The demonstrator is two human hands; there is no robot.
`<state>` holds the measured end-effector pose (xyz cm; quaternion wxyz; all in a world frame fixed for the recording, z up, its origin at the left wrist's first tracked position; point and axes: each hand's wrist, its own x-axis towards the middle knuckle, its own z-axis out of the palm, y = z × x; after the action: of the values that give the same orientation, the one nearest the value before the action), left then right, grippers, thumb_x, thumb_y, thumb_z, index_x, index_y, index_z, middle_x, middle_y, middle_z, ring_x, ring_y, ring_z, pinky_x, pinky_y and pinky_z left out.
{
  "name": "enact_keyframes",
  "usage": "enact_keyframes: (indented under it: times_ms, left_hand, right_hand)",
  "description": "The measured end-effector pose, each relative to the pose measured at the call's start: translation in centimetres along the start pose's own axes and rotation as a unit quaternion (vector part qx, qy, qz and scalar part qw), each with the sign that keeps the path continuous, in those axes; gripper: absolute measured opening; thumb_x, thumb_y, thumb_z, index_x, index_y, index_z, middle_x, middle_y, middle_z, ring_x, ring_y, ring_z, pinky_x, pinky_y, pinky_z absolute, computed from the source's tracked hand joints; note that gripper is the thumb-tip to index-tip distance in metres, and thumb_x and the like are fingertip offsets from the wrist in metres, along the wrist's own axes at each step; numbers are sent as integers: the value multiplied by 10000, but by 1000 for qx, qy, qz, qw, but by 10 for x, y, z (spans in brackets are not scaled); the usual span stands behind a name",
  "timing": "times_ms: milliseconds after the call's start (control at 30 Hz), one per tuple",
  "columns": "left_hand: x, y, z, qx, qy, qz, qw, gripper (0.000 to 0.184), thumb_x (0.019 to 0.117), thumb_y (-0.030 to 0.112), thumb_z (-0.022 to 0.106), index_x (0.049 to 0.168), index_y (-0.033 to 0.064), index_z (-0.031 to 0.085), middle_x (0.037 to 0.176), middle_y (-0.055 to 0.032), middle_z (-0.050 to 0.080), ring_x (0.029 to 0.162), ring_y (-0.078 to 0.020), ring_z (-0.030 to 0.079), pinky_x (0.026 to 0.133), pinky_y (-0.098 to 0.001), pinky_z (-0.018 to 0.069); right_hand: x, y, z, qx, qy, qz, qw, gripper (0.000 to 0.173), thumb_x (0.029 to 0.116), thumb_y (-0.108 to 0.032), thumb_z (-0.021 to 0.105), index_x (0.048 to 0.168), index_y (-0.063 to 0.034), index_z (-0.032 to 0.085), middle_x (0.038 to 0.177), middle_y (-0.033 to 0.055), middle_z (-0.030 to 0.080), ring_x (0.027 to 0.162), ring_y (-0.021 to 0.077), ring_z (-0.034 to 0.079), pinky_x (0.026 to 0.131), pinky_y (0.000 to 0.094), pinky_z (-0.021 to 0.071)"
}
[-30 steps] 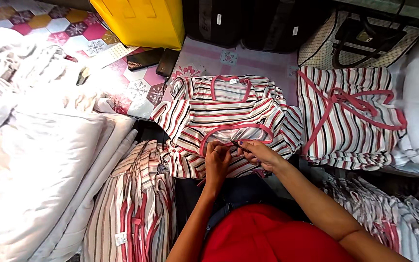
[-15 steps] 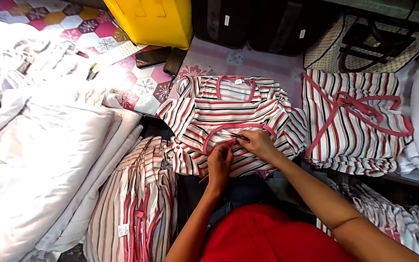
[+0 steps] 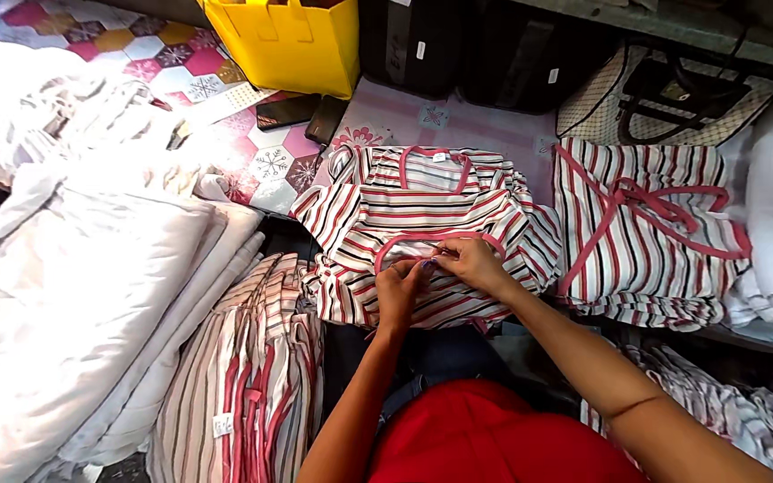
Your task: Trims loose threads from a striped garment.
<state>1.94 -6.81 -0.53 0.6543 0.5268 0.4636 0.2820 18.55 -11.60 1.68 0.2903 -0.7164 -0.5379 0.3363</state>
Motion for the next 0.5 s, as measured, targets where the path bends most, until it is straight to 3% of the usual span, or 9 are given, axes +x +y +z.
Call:
enact_keyframes:
  times_ms: [167, 300, 400, 500]
  left_hand:
    - [-8, -3, 2, -148, -24, -56, 987, 128, 1021, 22, 577, 1028, -73, 663, 800, -78, 733, 662, -145, 720, 656, -299, 628]
    - [-4, -5, 5, -176, -14, -58, 983, 126, 1012, 10, 589, 965, -68, 676, 776, -85, 734, 632, -147, 712, 624, -290, 620]
    - [-11, -6, 4, -192, -11, -86, 978, 133, 1015, 6, 580, 955, -66, 674, 776, -92, 737, 618, -140, 708, 612, -275, 615]
    - [-20, -8, 2, -205, -16, -109, 973, 150, 1028, 7, 549, 981, -75, 665, 795, -96, 739, 633, -145, 712, 620, -278, 615]
  right_hand:
    - [-4, 0, 7, 9, 22, -13, 1000, 211, 985, -202, 653, 1017, -23, 759, 887, 115, 737, 840, 207, 687, 825, 441, 534]
    - [-6, 5, 12, 0, 32, -29, 999, 215, 979, -212, 650, 1004, -31, 764, 855, 109, 735, 812, 212, 686, 800, 451, 531]
    - [-7, 7, 6, 20, -7, -8, 1000, 188, 980, -188, 660, 1020, -32, 757, 895, 95, 738, 836, 169, 675, 823, 405, 526]
    - [-6, 9, 0, 60, -28, 15, 998, 149, 972, -154, 678, 1017, -29, 747, 879, 58, 714, 775, 72, 614, 770, 293, 510]
